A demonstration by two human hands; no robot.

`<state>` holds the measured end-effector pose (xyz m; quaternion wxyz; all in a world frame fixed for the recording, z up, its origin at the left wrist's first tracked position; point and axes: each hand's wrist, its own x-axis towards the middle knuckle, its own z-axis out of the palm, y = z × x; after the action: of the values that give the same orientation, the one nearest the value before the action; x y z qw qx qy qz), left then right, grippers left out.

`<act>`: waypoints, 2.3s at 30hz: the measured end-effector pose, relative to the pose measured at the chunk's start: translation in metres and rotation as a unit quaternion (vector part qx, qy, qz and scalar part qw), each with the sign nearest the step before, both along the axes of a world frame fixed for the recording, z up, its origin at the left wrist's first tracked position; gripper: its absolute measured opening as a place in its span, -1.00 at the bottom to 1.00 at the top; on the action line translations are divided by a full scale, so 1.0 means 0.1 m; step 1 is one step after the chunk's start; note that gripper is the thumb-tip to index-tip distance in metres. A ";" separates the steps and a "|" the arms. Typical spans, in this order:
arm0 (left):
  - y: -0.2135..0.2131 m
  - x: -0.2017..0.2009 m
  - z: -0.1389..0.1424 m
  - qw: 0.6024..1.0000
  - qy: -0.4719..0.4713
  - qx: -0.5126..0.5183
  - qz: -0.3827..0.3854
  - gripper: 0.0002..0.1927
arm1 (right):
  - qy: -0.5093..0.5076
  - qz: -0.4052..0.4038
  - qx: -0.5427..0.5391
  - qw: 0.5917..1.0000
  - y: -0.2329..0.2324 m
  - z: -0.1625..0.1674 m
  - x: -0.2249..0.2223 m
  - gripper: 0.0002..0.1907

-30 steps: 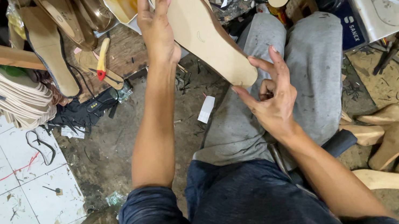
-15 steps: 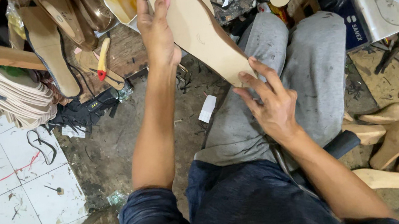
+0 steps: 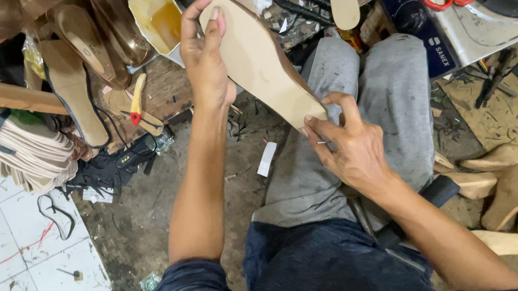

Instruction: The person repeatedly picks up a shoe upper and a sole, aligns them, and presses them together by hand. They then place the assembled shoe on a nearby shelf and repeat the process with another pair.

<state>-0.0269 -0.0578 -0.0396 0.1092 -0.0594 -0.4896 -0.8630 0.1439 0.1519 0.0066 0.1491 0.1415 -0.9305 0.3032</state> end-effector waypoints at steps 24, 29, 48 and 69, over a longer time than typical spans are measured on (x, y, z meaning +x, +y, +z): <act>1.45 0.15 -0.18 0.922 0.065 -0.370 -0.092 -0.59 | -0.313 -0.120 0.157 0.929 0.48 -0.16 -0.03 0.11; 1.29 0.33 -0.01 0.829 0.157 -0.530 -0.086 -0.79 | -0.325 -0.104 0.159 0.926 0.44 -0.14 -0.09 0.09; 1.25 1.04 0.05 0.569 0.201 -0.796 -0.047 -0.35 | -0.158 -0.059 -0.130 0.977 0.85 0.25 -0.23 -0.77; 2.33 1.76 -0.77 0.452 0.347 -0.800 -0.187 -0.31 | -0.147 0.283 0.298 0.900 0.38 0.28 -0.52 -0.74</act>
<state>0.1486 0.1747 -0.1168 0.0104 -0.5058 -0.8626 0.0021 0.0918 0.1897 0.0346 -0.1310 0.3902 -0.9095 0.0582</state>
